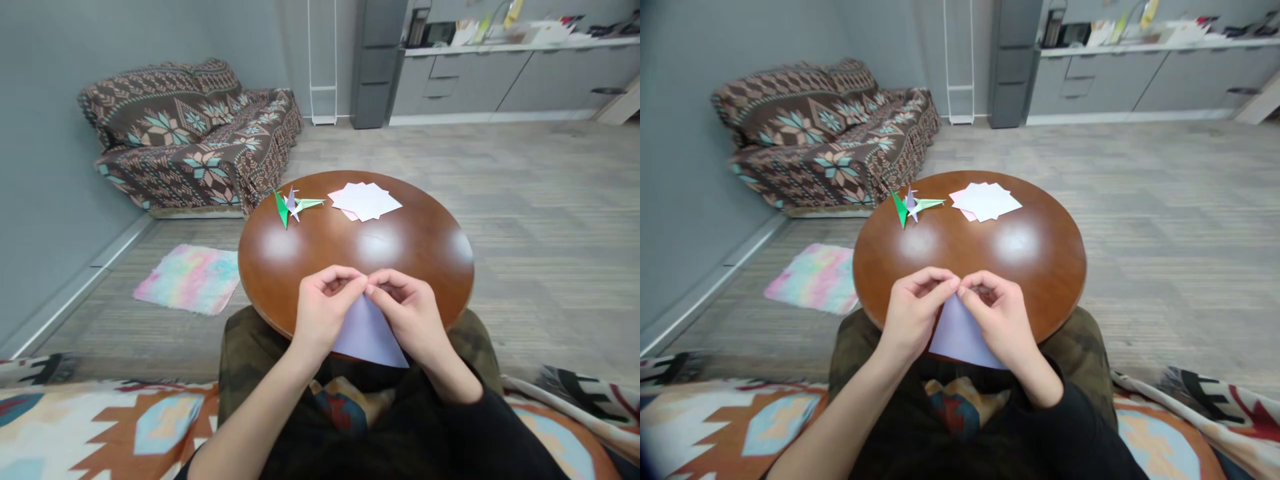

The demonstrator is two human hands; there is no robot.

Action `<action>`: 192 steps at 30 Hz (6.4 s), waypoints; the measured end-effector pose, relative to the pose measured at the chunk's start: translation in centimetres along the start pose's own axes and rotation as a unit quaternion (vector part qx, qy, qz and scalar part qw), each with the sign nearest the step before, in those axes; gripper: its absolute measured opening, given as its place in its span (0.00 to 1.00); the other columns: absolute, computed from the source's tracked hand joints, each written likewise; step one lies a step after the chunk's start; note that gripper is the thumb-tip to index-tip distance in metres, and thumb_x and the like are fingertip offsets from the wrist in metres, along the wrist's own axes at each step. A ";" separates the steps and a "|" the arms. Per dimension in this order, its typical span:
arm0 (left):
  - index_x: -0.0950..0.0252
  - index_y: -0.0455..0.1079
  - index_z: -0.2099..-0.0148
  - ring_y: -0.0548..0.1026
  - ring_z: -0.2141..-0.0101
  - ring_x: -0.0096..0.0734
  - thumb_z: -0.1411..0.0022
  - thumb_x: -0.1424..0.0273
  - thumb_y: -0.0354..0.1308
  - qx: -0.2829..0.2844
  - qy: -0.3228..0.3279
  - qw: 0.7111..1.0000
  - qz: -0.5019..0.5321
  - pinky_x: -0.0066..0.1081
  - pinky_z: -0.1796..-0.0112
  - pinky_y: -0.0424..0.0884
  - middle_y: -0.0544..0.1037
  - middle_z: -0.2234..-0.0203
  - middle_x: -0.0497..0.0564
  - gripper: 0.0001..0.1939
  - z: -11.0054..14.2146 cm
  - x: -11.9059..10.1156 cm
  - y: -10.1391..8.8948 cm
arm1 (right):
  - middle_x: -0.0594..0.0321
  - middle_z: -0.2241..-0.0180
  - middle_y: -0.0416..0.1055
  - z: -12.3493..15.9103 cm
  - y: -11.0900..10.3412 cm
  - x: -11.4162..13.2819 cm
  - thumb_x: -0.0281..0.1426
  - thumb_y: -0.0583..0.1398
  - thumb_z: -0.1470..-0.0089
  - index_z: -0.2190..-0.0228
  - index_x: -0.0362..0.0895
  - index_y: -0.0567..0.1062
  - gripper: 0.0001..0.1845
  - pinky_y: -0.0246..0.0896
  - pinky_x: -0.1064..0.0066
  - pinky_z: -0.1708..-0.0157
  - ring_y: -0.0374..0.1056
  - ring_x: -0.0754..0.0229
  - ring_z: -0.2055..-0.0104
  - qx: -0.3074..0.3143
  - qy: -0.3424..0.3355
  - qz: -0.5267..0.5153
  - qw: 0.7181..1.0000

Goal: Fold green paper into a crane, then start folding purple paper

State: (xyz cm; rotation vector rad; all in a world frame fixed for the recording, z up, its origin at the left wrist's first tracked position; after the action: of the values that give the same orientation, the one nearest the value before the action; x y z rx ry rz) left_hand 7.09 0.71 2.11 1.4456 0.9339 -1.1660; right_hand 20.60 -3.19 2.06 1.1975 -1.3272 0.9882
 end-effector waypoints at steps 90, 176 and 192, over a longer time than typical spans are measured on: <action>0.67 0.74 0.74 0.68 0.73 0.22 0.51 0.74 0.70 -0.014 -0.050 0.985 0.165 0.24 0.67 0.66 0.73 0.78 0.46 0.07 -1.5 0.7 -1.2 | 0.64 0.74 0.77 -0.5 0.2 -0.3 0.32 0.66 0.47 0.74 0.43 0.80 0.06 0.59 0.72 0.73 0.66 0.63 0.73 -0.016 -0.001 0.061 0.998; 0.61 0.75 0.47 0.76 0.67 0.38 0.48 0.69 0.71 -0.086 0.136 0.927 -0.339 0.34 0.60 0.69 0.79 0.65 0.51 0.24 -5.1 1.1 -5.6 | 0.49 0.43 0.74 0.1 1.4 -1.9 0.33 0.61 0.38 0.53 0.44 0.78 0.12 0.61 0.48 0.41 0.67 0.41 0.40 0.074 -0.238 0.472 0.845; 0.61 0.67 0.34 0.62 0.36 0.54 0.30 0.57 0.56 0.218 0.233 0.691 -0.649 0.53 0.39 0.60 0.67 0.34 0.61 0.27 -1.2 2.5 -1.6 | 0.48 0.40 0.72 -1.1 -1.3 -3.9 0.37 0.58 0.34 0.47 0.43 0.75 0.18 0.57 0.48 0.37 0.65 0.43 0.36 0.048 -0.206 0.491 0.845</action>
State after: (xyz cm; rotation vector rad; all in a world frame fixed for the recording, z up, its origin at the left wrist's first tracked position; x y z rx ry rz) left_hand 6.40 2.08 -0.65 1.3792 2.3917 -2.1732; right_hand 21.90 -1.86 -1.79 0.7712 -2.3692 1.5618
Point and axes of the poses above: each hand's wrist, its own z-axis away from the middle knuckle, its own y-axis out of the palm, x = y × z, the point moved 9 cm from there along -z, towards the middle knuckle
